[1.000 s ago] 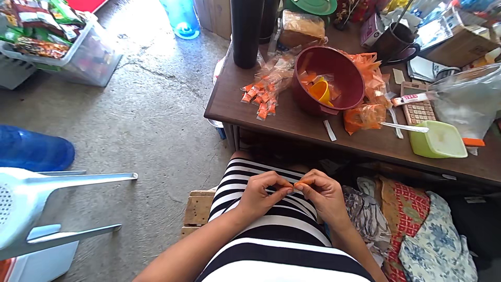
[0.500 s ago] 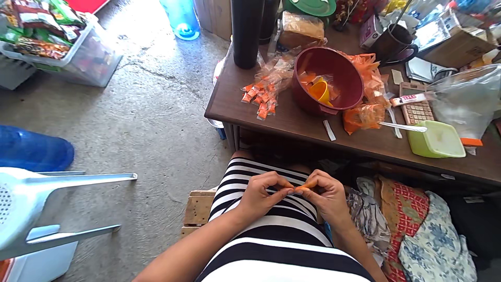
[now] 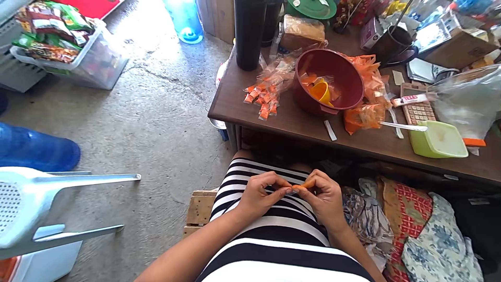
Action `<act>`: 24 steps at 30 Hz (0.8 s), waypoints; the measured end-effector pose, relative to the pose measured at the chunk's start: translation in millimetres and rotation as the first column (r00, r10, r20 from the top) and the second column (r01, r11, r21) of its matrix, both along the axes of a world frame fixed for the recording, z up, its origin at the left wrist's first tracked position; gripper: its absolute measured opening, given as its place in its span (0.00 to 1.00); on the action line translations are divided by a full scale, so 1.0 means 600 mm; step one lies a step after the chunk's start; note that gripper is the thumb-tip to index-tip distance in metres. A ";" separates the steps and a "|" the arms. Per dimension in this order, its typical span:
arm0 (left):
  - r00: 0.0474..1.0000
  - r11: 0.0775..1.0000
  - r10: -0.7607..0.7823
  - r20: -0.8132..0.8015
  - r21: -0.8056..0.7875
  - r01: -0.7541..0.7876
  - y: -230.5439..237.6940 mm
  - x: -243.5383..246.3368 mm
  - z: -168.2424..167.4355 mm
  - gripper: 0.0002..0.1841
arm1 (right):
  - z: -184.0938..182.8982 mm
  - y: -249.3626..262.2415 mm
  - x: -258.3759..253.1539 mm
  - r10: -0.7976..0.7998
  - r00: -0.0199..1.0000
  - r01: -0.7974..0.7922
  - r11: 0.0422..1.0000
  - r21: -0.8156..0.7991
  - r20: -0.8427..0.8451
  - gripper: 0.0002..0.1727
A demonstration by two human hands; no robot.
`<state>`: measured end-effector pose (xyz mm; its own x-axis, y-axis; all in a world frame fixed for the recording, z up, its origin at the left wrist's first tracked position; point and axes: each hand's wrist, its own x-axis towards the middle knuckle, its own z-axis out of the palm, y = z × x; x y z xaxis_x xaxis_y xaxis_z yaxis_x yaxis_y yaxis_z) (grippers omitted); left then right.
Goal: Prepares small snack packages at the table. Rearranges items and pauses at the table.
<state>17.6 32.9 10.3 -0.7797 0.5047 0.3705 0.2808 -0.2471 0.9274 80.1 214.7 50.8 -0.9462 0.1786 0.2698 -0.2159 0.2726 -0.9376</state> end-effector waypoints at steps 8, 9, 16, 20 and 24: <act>0.997 1.000 0.022 0.075 0.006 -0.022 0.002 -0.003 -0.004 0.07 | 0.005 0.024 -0.004 0.082 0.994 -0.081 0.996 -0.024 0.072 0.29; 0.995 0.999 0.034 0.090 0.011 -0.035 0.003 -0.004 -0.005 0.07 | 0.005 0.028 -0.003 0.085 0.992 -0.081 0.995 -0.049 0.092 0.31; 0.993 0.998 0.066 0.101 0.007 -0.068 0.004 -0.008 -0.004 0.06 | -0.005 0.021 0.003 0.078 0.990 -0.071 0.996 -0.062 0.117 0.18; 0.993 0.998 0.055 0.101 0.002 -0.056 0.005 -0.008 -0.003 0.06 | -0.003 0.016 -0.002 0.043 0.991 -0.030 0.994 -0.103 0.130 0.07; 0.993 0.998 0.061 0.101 0.001 -0.061 0.004 -0.008 -0.003 0.06 | -0.007 0.018 -0.003 0.096 0.990 -0.080 0.985 -0.155 0.101 0.10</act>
